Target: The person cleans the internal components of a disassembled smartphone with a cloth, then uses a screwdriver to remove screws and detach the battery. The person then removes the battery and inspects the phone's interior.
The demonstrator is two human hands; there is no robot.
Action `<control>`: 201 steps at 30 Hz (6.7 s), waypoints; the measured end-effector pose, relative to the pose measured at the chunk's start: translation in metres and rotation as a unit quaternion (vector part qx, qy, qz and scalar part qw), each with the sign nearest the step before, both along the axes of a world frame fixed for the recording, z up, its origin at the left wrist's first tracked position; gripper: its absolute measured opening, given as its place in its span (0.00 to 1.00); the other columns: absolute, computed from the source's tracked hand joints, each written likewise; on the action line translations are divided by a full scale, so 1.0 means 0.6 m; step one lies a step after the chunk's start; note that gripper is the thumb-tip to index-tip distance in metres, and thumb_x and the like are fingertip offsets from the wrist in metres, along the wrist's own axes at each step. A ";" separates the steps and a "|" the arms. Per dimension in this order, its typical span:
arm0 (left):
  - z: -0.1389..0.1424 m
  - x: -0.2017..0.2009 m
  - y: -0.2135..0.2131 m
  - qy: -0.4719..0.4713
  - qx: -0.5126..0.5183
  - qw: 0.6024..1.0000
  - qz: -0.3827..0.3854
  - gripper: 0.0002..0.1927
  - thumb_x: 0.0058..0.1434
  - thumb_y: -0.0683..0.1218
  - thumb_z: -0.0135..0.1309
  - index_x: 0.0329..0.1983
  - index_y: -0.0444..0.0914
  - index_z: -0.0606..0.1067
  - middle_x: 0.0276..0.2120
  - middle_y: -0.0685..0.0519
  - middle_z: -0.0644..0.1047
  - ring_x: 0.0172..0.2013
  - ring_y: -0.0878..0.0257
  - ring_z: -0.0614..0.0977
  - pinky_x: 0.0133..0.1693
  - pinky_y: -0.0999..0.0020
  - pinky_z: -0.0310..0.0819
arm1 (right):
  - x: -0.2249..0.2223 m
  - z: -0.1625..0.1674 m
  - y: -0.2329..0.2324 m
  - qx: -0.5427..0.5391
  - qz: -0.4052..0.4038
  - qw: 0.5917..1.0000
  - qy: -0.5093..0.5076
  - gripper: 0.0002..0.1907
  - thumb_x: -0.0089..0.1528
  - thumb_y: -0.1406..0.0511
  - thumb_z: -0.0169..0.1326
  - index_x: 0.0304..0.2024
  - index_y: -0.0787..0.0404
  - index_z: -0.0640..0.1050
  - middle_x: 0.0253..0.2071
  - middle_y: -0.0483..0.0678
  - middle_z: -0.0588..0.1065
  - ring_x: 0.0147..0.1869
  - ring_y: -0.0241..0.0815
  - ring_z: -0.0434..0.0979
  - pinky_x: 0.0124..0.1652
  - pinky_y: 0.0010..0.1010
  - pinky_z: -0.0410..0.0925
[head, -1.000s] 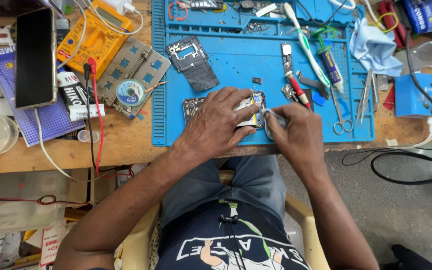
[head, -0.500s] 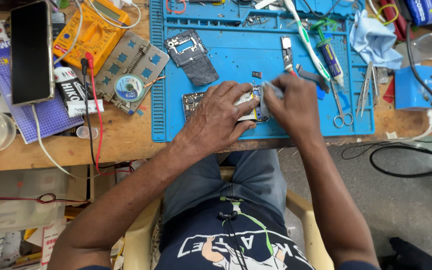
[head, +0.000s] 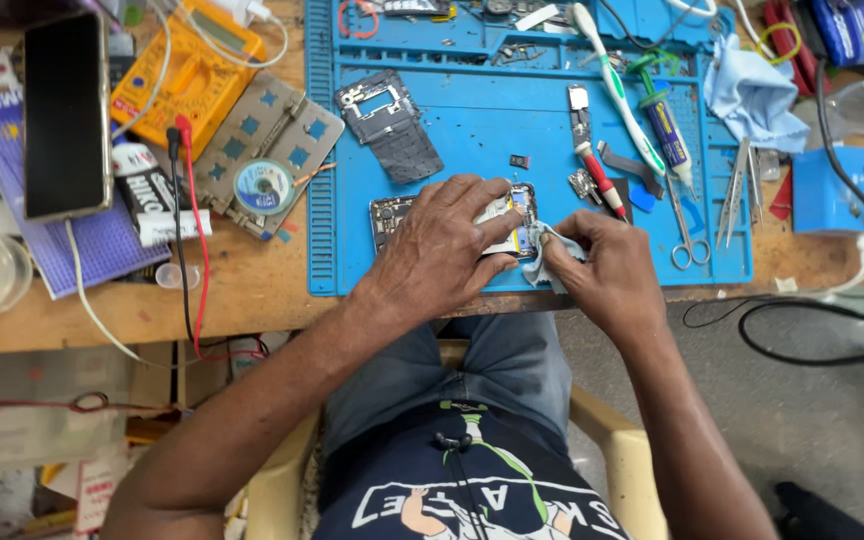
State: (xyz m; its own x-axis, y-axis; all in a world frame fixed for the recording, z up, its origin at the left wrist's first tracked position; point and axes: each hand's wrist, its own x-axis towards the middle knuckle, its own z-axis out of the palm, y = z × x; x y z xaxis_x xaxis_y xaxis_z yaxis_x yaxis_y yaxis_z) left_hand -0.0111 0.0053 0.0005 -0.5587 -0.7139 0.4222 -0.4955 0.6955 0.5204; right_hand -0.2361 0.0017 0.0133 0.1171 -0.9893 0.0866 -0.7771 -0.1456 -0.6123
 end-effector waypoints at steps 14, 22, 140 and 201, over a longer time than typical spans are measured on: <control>-0.001 0.001 0.006 0.001 -0.012 1.000 -0.004 0.24 0.58 0.52 0.64 0.55 0.39 0.77 0.59 0.46 0.73 0.59 0.50 0.72 0.59 0.50 0.66 | -0.001 -0.007 0.000 -0.019 -0.007 0.999 0.027 0.15 0.63 0.60 0.61 0.35 0.69 0.80 0.27 0.57 0.77 0.28 0.44 0.77 0.32 0.36 0.67; 0.000 0.002 0.005 -0.001 -0.015 1.000 -0.005 0.24 0.59 0.52 0.64 0.55 0.39 0.77 0.59 0.46 0.73 0.59 0.49 0.72 0.60 0.50 0.66 | 0.011 0.005 0.002 -0.044 -0.001 0.999 0.018 0.13 0.64 0.61 0.59 0.36 0.67 0.81 0.30 0.56 0.79 0.31 0.48 0.80 0.34 0.33 0.70; 0.004 0.005 0.014 0.002 -0.001 1.000 -0.003 0.25 0.56 0.53 0.66 0.55 0.39 0.79 0.57 0.42 0.71 0.58 0.48 0.72 0.59 0.49 0.66 | -0.006 0.050 -0.036 0.004 0.089 0.995 0.051 0.10 0.62 0.65 0.63 0.43 0.64 0.84 0.34 0.55 0.82 0.34 0.44 0.83 0.37 0.35 0.74; 0.114 0.001 0.007 -0.207 0.078 0.975 -0.003 0.33 0.47 0.54 0.68 0.48 0.28 0.71 0.38 0.42 0.70 0.38 0.46 0.77 0.40 0.51 0.75 | -0.155 0.001 0.071 -0.275 -0.130 0.950 -0.068 0.08 0.71 0.74 0.57 0.52 0.64 0.81 0.45 0.52 0.78 0.44 0.41 0.78 0.42 0.29 0.71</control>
